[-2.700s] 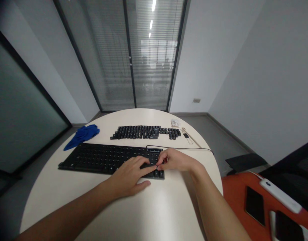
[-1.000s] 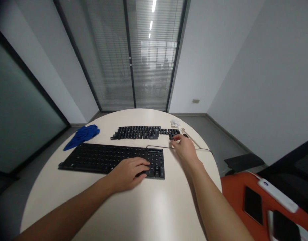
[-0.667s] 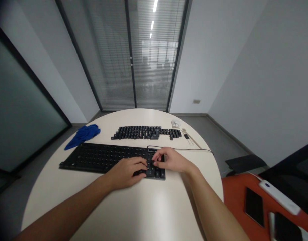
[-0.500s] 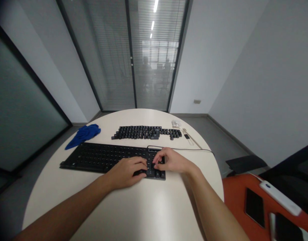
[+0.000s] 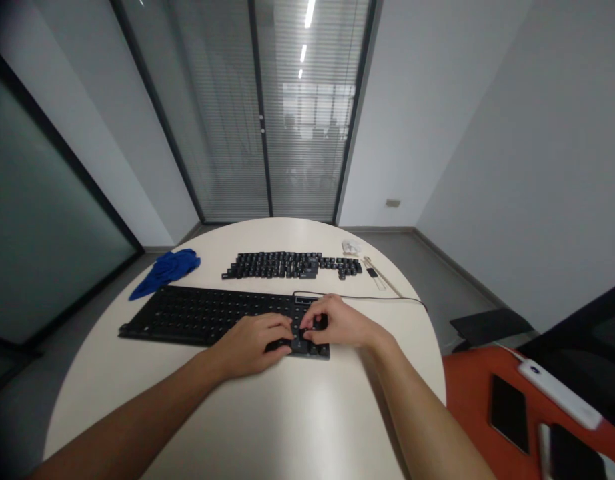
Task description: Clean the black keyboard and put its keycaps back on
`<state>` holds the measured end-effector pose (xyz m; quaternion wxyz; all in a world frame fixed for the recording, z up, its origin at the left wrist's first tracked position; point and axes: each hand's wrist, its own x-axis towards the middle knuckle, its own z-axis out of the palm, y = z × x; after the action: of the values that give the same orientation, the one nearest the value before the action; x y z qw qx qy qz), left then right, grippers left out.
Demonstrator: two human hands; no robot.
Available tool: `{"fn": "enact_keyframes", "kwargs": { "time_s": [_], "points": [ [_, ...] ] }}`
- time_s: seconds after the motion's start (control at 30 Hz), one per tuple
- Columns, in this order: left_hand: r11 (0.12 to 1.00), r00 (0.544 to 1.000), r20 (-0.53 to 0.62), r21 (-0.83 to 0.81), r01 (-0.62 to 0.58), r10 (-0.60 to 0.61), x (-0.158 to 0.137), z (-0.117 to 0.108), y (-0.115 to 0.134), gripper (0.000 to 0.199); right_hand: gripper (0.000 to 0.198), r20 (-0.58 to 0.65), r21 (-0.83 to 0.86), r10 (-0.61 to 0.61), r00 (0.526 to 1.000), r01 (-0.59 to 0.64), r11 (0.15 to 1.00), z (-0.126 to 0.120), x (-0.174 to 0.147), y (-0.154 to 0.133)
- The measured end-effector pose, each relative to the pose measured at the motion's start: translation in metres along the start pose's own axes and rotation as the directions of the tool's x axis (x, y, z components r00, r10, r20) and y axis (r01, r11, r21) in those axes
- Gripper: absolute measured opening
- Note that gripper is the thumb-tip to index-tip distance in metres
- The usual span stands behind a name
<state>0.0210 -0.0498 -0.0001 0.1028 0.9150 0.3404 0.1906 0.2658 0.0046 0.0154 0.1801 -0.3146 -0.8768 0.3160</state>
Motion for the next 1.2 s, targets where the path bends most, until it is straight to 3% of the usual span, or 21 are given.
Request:
{"fn": "enact_keyframes", "kwargs": {
  "time_s": [0.27,0.47,0.63,0.83,1.2],
  "points": [
    [1.0,1.0,0.017,0.022,0.016,-0.016,-0.0008,0.002,-0.0013,0.016,0.013,0.011,-0.001,0.057,0.998,-0.057,0.998,-0.0016,0.0007,-0.0042],
    [0.999,0.999,0.049,0.037,0.006,-0.008,0.0001,-0.0022,0.0026,0.028,0.012,0.01,-0.009,0.096,0.995,-0.096,0.995,0.0018,0.0005,-0.0045],
    [0.997,0.999,0.043,0.069,-0.017,0.015,-0.0011,-0.0018,0.0028,0.033,0.012,-0.004,-0.037,0.07,0.998,-0.07,0.997,0.0036,-0.0005,-0.004],
    [0.996,0.998,0.036,0.077,-0.045,0.042,-0.0009,-0.0003,0.0013,0.036,0.021,0.04,0.057,0.056,0.998,-0.058,0.997,-0.0018,-0.0028,-0.0006],
    [0.992,0.998,0.034,0.115,-0.05,0.047,0.0021,0.0029,0.0045,0.03,0.009,0.063,0.137,0.001,0.998,-0.009,0.991,-0.006,0.0001,-0.0001]
  ]
}}
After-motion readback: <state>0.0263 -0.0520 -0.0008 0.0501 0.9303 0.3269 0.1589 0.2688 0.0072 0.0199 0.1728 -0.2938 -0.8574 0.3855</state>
